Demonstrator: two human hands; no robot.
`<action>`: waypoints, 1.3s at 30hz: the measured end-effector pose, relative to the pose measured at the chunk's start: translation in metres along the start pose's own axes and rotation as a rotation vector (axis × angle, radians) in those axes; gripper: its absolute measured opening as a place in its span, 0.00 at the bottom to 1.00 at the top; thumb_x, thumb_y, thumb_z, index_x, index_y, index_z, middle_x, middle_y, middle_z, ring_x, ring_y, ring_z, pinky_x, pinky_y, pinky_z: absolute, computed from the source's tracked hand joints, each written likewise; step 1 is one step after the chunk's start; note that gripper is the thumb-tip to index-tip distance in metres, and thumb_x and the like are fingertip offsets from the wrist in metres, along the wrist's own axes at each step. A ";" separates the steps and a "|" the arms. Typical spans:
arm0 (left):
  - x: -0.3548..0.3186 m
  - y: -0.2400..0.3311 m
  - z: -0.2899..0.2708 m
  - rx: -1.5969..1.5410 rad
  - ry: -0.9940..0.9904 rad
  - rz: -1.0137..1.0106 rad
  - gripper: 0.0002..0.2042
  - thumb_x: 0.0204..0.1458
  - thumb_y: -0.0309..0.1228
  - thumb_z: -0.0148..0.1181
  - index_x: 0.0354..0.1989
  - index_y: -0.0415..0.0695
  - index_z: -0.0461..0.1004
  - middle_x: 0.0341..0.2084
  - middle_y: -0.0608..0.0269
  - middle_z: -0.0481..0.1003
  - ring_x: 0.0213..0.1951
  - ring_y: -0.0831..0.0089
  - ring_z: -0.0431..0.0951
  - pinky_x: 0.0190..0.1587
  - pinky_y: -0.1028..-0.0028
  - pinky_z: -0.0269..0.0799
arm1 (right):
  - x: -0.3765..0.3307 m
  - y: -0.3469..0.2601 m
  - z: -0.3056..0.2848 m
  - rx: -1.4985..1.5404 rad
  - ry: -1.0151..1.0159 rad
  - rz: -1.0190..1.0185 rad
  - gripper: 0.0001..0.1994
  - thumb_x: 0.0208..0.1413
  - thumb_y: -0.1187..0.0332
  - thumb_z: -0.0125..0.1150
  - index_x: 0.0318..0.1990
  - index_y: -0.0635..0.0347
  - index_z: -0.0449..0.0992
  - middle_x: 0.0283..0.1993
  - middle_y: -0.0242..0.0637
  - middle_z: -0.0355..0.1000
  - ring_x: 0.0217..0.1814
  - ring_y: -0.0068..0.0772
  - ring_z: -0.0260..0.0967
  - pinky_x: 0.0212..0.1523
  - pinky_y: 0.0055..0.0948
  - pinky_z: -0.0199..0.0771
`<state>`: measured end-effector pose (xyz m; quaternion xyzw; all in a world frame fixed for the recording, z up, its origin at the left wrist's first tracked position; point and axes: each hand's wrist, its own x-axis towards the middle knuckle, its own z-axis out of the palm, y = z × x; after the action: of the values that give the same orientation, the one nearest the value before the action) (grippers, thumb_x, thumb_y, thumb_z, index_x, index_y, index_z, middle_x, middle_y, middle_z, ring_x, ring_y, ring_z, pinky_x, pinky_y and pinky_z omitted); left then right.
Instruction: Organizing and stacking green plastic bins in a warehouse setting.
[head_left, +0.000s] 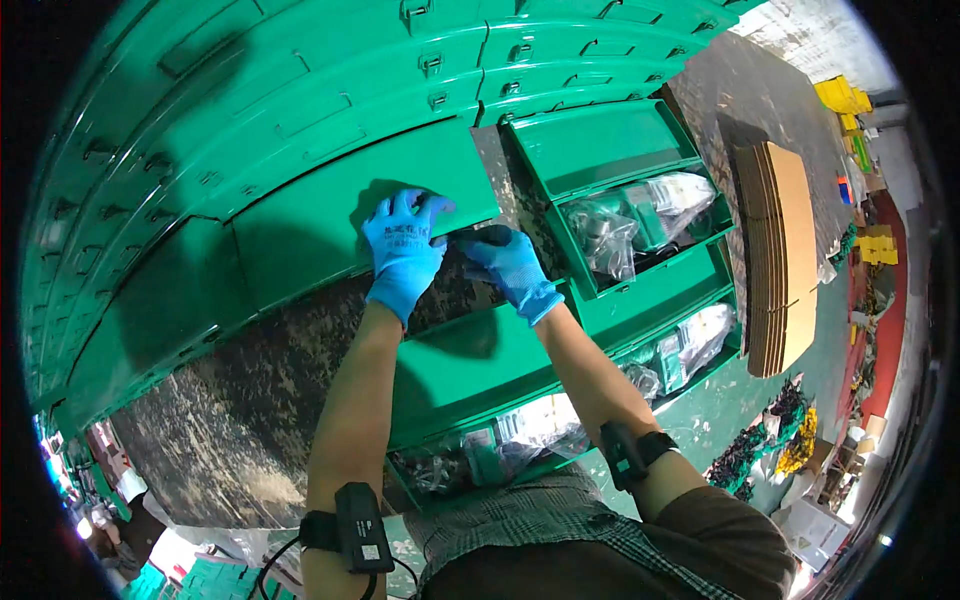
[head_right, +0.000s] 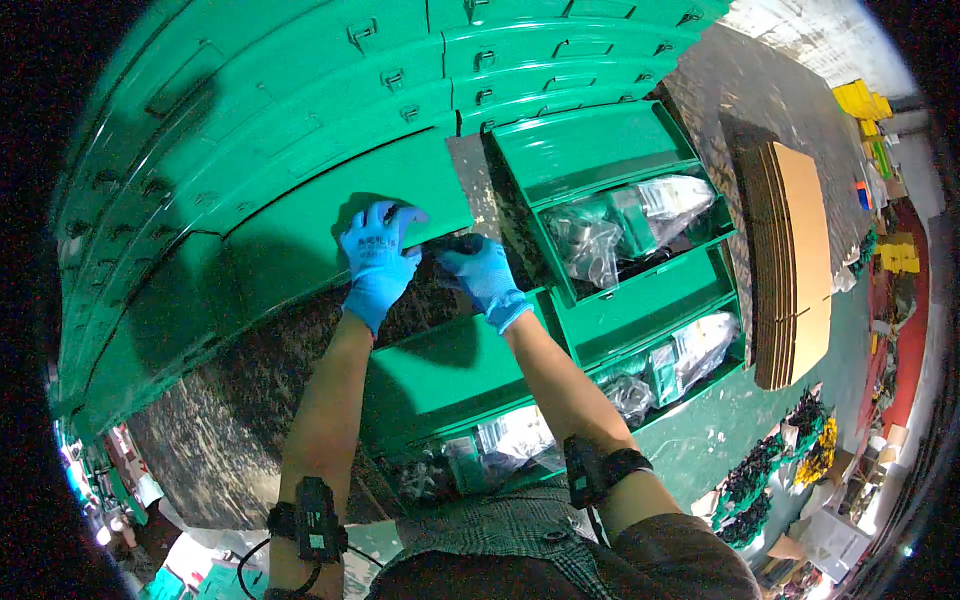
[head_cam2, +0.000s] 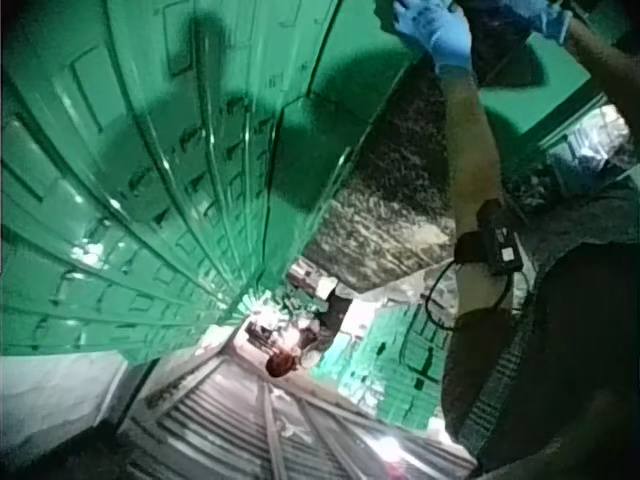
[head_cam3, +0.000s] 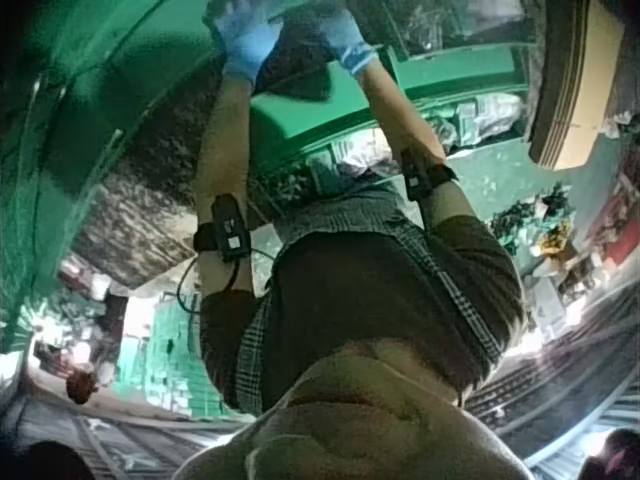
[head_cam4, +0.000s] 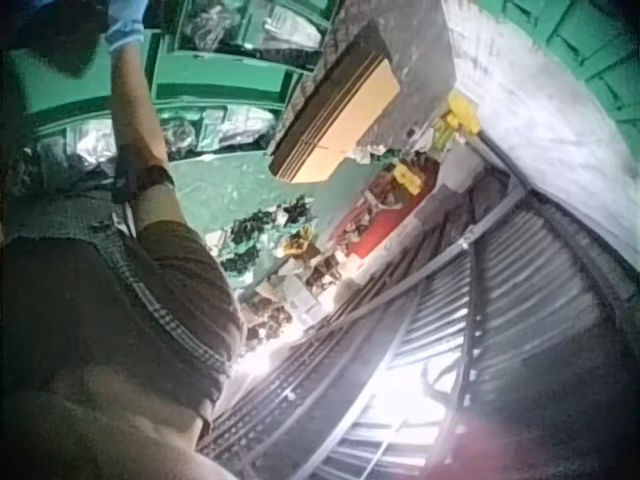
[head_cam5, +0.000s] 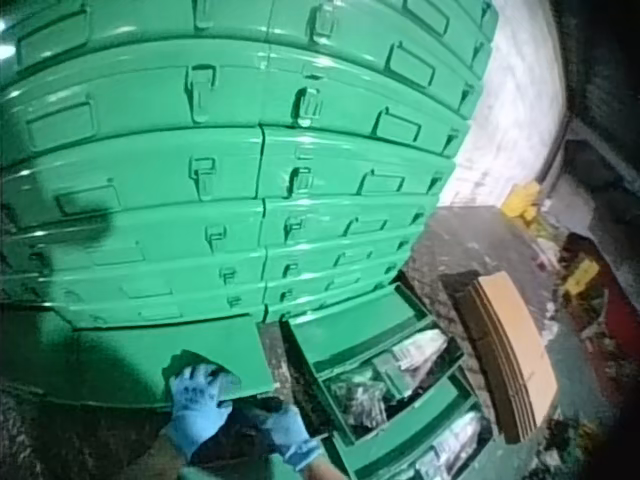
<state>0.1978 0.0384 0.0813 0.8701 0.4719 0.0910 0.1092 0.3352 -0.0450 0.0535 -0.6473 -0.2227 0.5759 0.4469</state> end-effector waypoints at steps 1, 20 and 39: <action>0.002 0.002 -0.002 -0.010 -0.001 -0.003 0.21 0.33 0.37 0.67 0.39 0.66 0.70 0.42 0.69 0.66 0.46 0.64 0.65 0.45 0.60 0.61 | 0.005 0.011 -0.006 -0.142 -0.014 -0.040 0.15 0.47 0.65 0.62 0.40 0.65 0.74 0.35 0.39 0.75 0.35 0.27 0.72 0.30 0.28 0.73; -0.147 -0.058 0.017 0.423 -0.251 0.217 0.20 0.47 0.29 0.48 0.51 0.51 0.67 0.32 0.62 0.70 0.36 0.63 0.70 0.40 0.63 0.65 | 0.004 -0.009 -0.024 -0.969 0.137 -0.510 0.17 0.45 0.56 0.60 0.36 0.60 0.73 0.38 0.47 0.72 0.38 0.48 0.71 0.39 0.41 0.71; -0.227 -0.003 -0.020 -0.146 0.162 0.274 0.26 0.41 0.38 0.62 0.52 0.52 0.66 0.49 0.59 0.64 0.52 0.58 0.63 0.56 0.55 0.55 | -0.157 0.078 -0.028 -0.144 0.218 -0.044 0.19 0.51 0.66 0.54 0.49 0.67 0.67 0.38 0.42 0.71 0.28 0.31 0.72 0.31 0.31 0.75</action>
<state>0.0685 -0.1486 0.0871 0.9057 0.3484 0.2091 0.1204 0.3068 -0.2196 0.0727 -0.7314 -0.2276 0.4747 0.4335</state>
